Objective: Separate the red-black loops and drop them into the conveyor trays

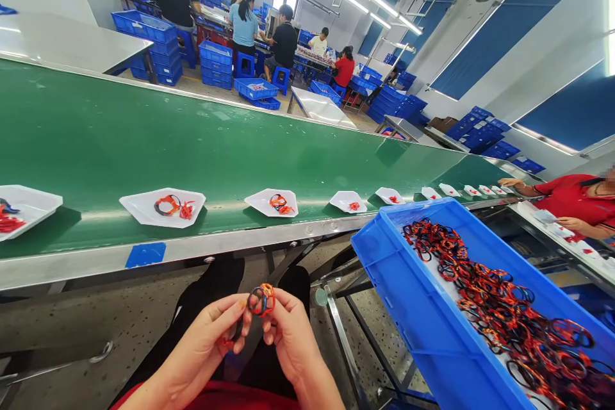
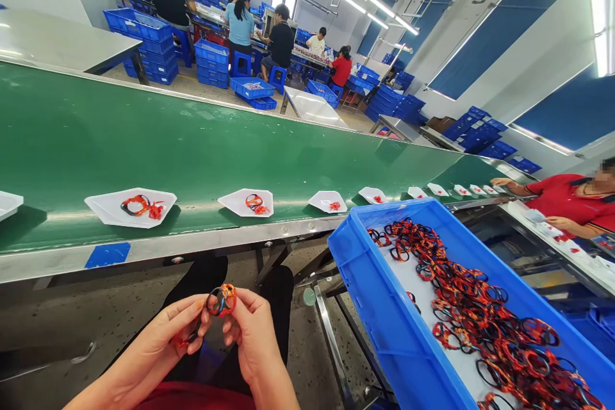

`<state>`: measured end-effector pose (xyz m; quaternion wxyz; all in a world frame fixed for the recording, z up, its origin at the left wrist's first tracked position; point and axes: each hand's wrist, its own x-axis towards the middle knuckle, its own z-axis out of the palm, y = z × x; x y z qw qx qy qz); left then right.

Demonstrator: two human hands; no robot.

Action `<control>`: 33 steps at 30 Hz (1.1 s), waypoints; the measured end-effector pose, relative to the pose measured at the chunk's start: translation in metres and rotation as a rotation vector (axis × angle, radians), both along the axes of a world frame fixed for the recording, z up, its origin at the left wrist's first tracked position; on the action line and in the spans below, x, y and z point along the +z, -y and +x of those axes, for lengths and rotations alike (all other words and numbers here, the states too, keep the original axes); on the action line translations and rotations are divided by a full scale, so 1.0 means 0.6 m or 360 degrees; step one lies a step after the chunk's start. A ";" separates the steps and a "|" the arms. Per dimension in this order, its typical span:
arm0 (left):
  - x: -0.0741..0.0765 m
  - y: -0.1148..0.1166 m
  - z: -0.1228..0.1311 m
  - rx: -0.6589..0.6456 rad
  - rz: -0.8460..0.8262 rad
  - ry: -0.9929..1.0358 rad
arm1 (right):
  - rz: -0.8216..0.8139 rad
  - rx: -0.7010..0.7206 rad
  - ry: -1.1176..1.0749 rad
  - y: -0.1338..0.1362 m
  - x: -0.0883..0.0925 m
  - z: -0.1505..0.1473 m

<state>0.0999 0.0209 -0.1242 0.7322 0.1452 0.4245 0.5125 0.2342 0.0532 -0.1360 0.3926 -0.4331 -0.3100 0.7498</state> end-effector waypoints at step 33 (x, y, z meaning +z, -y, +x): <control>0.026 -0.014 -0.016 0.0437 -0.0256 0.0530 | 0.1287 0.0160 0.1250 -0.076 0.087 0.030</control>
